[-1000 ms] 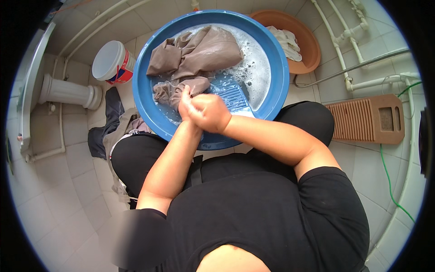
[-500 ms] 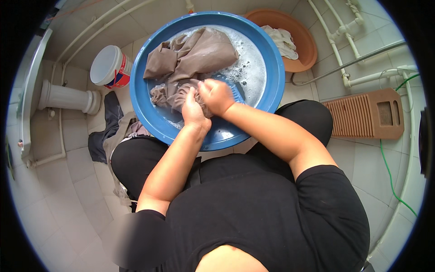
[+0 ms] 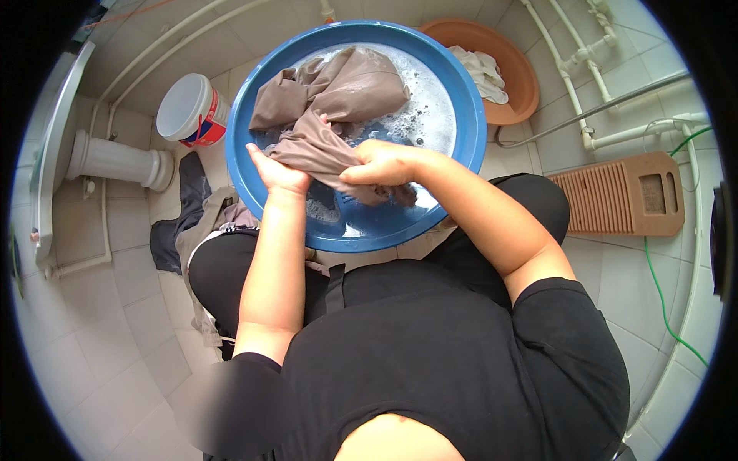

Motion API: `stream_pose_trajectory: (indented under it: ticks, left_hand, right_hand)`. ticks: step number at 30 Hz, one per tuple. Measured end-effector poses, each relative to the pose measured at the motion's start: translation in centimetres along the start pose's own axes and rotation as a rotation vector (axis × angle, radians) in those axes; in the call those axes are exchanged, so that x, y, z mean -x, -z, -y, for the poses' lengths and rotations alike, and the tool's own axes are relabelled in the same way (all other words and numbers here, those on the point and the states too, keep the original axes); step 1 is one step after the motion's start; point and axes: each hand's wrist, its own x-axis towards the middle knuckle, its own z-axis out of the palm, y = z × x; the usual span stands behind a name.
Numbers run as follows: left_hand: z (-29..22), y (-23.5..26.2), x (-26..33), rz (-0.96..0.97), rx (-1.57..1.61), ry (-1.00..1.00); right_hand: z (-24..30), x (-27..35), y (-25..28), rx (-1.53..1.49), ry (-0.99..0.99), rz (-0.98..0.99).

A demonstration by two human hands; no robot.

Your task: The person sits on the floor and hand-washes clothes in a blue basin filled with soapy water. They scrub a dark garment, wring it out, and then add a light brown garment to the basin, scrubbing it thoroughly by hand.

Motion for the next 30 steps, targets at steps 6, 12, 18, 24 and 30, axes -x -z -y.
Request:
stream_pose_trajectory:
  ticks: [6,12,18,24,30]
  left_hand:
    - [1.4,1.1,-1.0,-0.443,-0.115,-0.102]
    - [3.6,8.4,-1.4,0.350,-0.057,-0.045]
    - [7.1,2.5,1.7,-0.074,-0.315,-0.046]
    - [7.5,2.1,2.7,-0.172,-0.423,-0.041]
    - [9.5,5.1,-0.3,0.332,-0.086,-0.396]
  right_hand:
    - [-4.2,-1.4,1.7,-0.061,-0.189,-0.519]
    - [1.4,-1.1,-5.8,0.249,0.791,-0.788]
    - [-1.3,-2.2,-6.6,0.516,0.754,-0.986]
    - [-0.8,-2.5,-5.7,0.395,0.578,-1.102]
    - [-1.7,-3.2,-6.6,0.404,0.643,-1.059]
